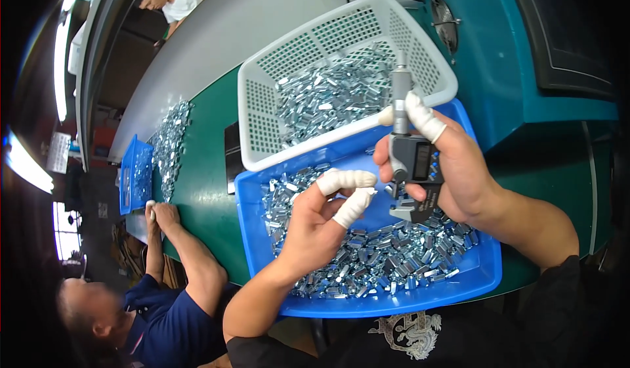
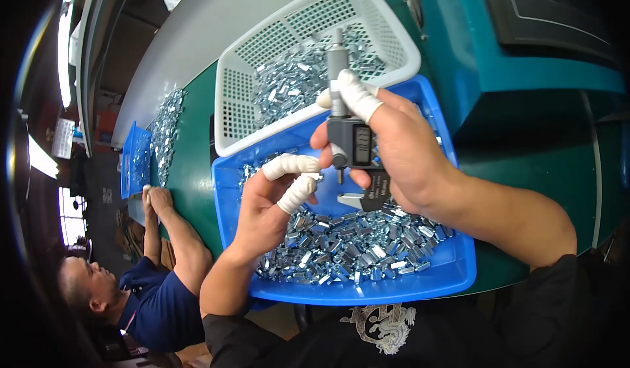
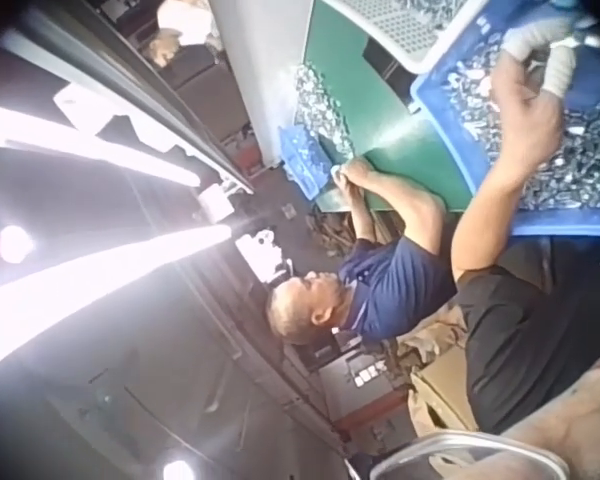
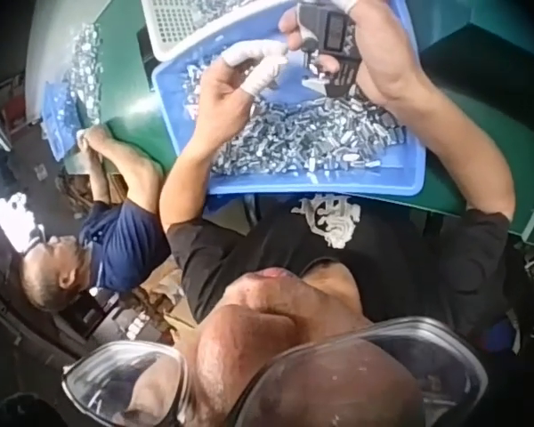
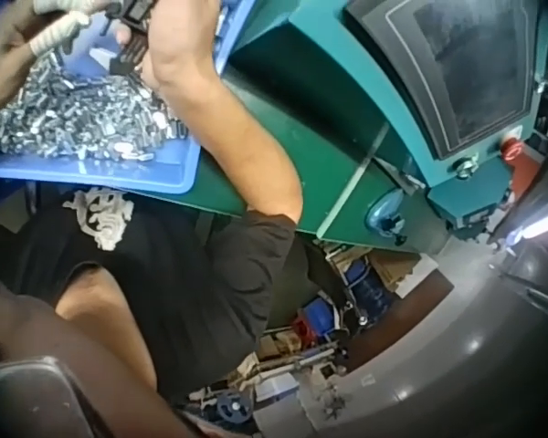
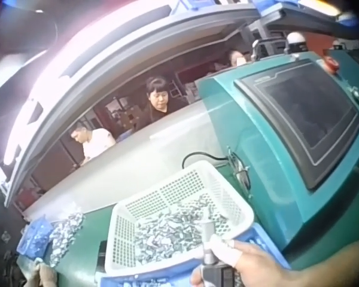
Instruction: Measuring the dimensions of small metal components using a digital micrometer for quality control.
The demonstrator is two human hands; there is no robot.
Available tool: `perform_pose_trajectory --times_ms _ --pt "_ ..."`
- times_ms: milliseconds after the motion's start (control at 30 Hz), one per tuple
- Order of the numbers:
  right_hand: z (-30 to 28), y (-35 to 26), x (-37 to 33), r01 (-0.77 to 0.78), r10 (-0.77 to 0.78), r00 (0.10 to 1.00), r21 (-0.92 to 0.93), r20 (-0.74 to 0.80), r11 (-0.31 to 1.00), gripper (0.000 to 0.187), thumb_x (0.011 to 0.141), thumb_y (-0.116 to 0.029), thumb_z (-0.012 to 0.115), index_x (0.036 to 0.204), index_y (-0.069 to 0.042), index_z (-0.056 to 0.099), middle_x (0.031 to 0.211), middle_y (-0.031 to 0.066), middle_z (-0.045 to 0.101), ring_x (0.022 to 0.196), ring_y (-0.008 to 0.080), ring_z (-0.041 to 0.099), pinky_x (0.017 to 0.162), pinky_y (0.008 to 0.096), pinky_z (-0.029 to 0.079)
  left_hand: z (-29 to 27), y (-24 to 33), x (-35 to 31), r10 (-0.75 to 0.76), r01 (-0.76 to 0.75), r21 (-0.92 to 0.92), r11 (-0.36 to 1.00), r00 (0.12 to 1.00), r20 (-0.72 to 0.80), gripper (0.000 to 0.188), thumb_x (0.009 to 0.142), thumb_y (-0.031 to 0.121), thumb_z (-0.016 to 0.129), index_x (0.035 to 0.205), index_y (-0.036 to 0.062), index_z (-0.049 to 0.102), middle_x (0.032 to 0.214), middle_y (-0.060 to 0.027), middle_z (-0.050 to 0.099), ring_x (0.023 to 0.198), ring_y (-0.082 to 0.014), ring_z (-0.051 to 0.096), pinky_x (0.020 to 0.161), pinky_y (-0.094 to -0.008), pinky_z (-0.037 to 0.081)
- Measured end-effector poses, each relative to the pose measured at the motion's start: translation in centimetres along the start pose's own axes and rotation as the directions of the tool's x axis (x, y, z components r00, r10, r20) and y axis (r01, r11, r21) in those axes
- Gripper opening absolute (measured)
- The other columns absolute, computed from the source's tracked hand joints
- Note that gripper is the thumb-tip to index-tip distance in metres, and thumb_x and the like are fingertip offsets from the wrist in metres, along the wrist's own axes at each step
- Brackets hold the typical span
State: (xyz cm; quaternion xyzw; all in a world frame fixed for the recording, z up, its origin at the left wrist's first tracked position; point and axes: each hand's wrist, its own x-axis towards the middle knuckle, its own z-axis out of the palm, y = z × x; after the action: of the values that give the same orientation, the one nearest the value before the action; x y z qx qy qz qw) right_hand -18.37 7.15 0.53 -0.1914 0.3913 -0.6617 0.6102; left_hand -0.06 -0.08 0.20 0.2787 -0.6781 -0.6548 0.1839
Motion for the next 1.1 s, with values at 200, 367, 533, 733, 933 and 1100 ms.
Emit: perform_pose_trajectory --times_ms 200,367,533,733,933,1100 --pt "0.0 -0.1 0.4 0.013 -0.013 1.000 0.015 -0.015 1.000 0.045 0.096 -0.045 0.037 0.108 -0.004 0.050 0.082 0.0108 0.062 0.065 0.0134 0.062 0.039 0.0198 0.041 0.4 -0.5 0.1 -0.037 0.045 -0.241 0.969 0.999 0.040 0.027 0.084 -0.002 0.062 0.111 -0.0008 0.057 0.102 -0.0072 0.060 0.096 -0.0128 0.058 0.087 -0.0277 0.049" --pt "0.6 0.2 0.9 -0.054 0.057 0.995 0.036 -0.084 0.998 0.042 0.095 -0.045 0.040 0.109 -0.007 0.051 0.079 0.0083 0.061 0.060 0.0120 0.060 0.034 0.0190 0.039 0.6 -0.6 0.1 -0.090 0.099 -0.184 0.978 0.994 0.060 0.022 0.085 0.004 0.064 0.105 -0.0024 0.059 0.098 -0.0098 0.064 0.092 -0.0151 0.062 0.084 -0.0284 0.050" --pt "0.4 0.8 -0.1 0.091 -0.091 0.980 -0.006 -0.177 0.996 0.040 0.097 -0.040 0.040 0.117 -0.007 0.049 0.078 0.0047 0.056 0.057 0.0075 0.055 0.032 0.0153 0.037 0.8 -0.5 0.7 -0.019 0.049 -0.233 0.971 0.991 0.129 0.019 0.083 0.004 0.064 0.100 -0.0030 0.060 0.090 -0.0093 0.065 0.087 -0.0157 0.065 0.077 -0.0264 0.052" --pt "0.5 1.5 0.7 0.100 -0.108 0.979 -0.057 -0.173 0.993 0.039 0.098 -0.033 0.040 0.125 -0.006 0.045 0.079 0.0046 0.054 0.060 0.0076 0.055 0.032 0.0151 0.037 0.4 -0.9 0.4 -0.024 0.048 -0.273 0.961 0.996 0.091 0.017 0.083 0.000 0.061 0.099 -0.0063 0.057 0.086 -0.0115 0.065 0.083 -0.0175 0.066 0.073 -0.0243 0.052" --pt "0.9 1.1 0.5 0.096 -0.107 0.978 -0.068 -0.178 0.993 0.043 0.098 -0.038 0.037 0.123 -0.004 0.043 0.078 0.0061 0.055 0.060 0.0100 0.055 0.033 0.0163 0.036 0.6 -1.0 0.6 -0.035 0.051 -0.238 0.970 0.997 0.072 0.017 0.080 0.001 0.064 0.096 -0.0040 0.060 0.085 -0.0080 0.064 0.080 -0.0131 0.064 0.072 -0.0232 0.052" --pt "1.0 0.8 0.0 0.052 -0.063 0.983 -0.069 -0.172 0.996 0.042 0.098 -0.040 0.035 0.120 -0.007 0.045 0.076 0.0063 0.055 0.058 0.0102 0.054 0.033 0.0171 0.036 0.9 -1.2 0.5 -0.038 0.059 -0.231 0.971 0.995 0.093 0.018 0.080 0.004 0.067 0.095 -0.0021 0.060 0.086 -0.0053 0.063 0.081 -0.0111 0.063 0.072 -0.0232 0.052"
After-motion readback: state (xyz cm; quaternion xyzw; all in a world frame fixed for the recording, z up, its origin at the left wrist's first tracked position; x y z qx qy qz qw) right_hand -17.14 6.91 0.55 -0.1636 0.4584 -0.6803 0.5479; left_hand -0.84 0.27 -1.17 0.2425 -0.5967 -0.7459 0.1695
